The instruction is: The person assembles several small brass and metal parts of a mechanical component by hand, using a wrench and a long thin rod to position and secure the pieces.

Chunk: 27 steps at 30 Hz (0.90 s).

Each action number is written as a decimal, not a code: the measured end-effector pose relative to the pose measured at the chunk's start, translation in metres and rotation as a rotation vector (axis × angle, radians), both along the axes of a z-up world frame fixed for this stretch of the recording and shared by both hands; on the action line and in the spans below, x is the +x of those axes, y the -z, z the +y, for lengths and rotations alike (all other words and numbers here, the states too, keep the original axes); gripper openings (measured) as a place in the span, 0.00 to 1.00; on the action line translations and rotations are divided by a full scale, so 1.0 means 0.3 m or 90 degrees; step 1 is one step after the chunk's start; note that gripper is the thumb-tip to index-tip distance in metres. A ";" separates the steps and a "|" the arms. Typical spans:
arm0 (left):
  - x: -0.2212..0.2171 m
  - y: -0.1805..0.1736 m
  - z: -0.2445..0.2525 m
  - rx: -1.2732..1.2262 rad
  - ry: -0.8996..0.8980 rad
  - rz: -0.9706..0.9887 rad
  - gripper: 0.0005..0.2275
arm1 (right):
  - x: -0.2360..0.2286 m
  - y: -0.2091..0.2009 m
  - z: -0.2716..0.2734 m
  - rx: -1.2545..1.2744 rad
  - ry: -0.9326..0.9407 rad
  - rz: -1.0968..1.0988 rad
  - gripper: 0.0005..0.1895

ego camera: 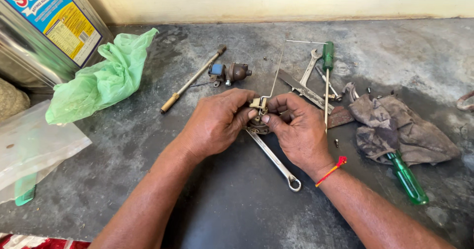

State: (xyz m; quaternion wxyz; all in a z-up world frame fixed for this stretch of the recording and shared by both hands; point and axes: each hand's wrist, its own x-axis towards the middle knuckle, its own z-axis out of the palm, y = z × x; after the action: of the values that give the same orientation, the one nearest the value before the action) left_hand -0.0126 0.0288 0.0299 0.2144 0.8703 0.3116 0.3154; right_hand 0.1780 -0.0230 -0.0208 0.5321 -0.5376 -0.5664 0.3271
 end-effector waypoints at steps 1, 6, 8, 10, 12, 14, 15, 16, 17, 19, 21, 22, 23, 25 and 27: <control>-0.003 0.001 0.000 -0.002 -0.006 -0.003 0.10 | -0.006 0.002 0.000 0.005 0.001 -0.001 0.08; -0.016 0.013 -0.004 -0.100 -0.070 -0.016 0.10 | -0.040 -0.017 0.015 0.008 -0.021 0.025 0.09; -0.028 0.027 0.003 -0.104 -0.054 -0.069 0.10 | -0.052 -0.036 0.015 0.012 -0.001 0.005 0.08; -0.048 0.040 0.015 -0.139 -0.046 -0.106 0.11 | -0.071 -0.062 0.016 0.037 0.010 -0.031 0.07; -0.054 0.062 0.027 -0.213 -0.036 -0.129 0.12 | -0.076 -0.083 0.007 0.078 0.021 -0.086 0.07; -0.057 0.088 0.043 -0.281 0.005 -0.192 0.13 | -0.080 -0.094 0.001 0.101 0.042 -0.162 0.08; -0.055 0.100 0.050 -0.316 0.025 -0.225 0.13 | -0.079 -0.098 0.003 0.112 0.053 -0.201 0.09; -0.053 0.112 0.056 -0.349 0.019 -0.231 0.14 | -0.074 -0.103 0.008 0.128 0.052 -0.207 0.09; -0.057 0.120 0.062 -0.381 0.012 -0.235 0.14 | -0.075 -0.108 0.017 0.145 0.049 -0.211 0.09; -0.061 0.130 0.073 -0.434 0.015 -0.256 0.15 | -0.075 -0.117 0.027 0.148 0.046 -0.214 0.08; -0.062 0.133 0.077 -0.474 0.035 -0.290 0.15 | -0.071 -0.123 0.036 0.122 0.044 -0.211 0.08; -0.062 0.132 0.082 -0.472 0.042 -0.291 0.15 | -0.069 -0.126 0.043 0.104 0.044 -0.210 0.08; -0.061 0.132 0.082 -0.473 0.047 -0.294 0.16 | -0.063 -0.125 0.047 0.084 0.043 -0.208 0.08; -0.058 0.131 0.081 -0.475 0.057 -0.297 0.16 | -0.054 -0.119 0.054 0.066 0.041 -0.209 0.08; -0.058 0.123 0.077 -0.480 0.063 -0.297 0.15 | -0.047 -0.109 0.059 0.070 0.040 -0.209 0.08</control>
State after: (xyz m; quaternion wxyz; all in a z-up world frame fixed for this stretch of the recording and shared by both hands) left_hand -0.0299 0.0518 -0.0070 0.5961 0.6507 0.3059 0.3572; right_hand 0.1638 -0.0054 0.0119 0.4707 -0.5712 -0.6460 0.1866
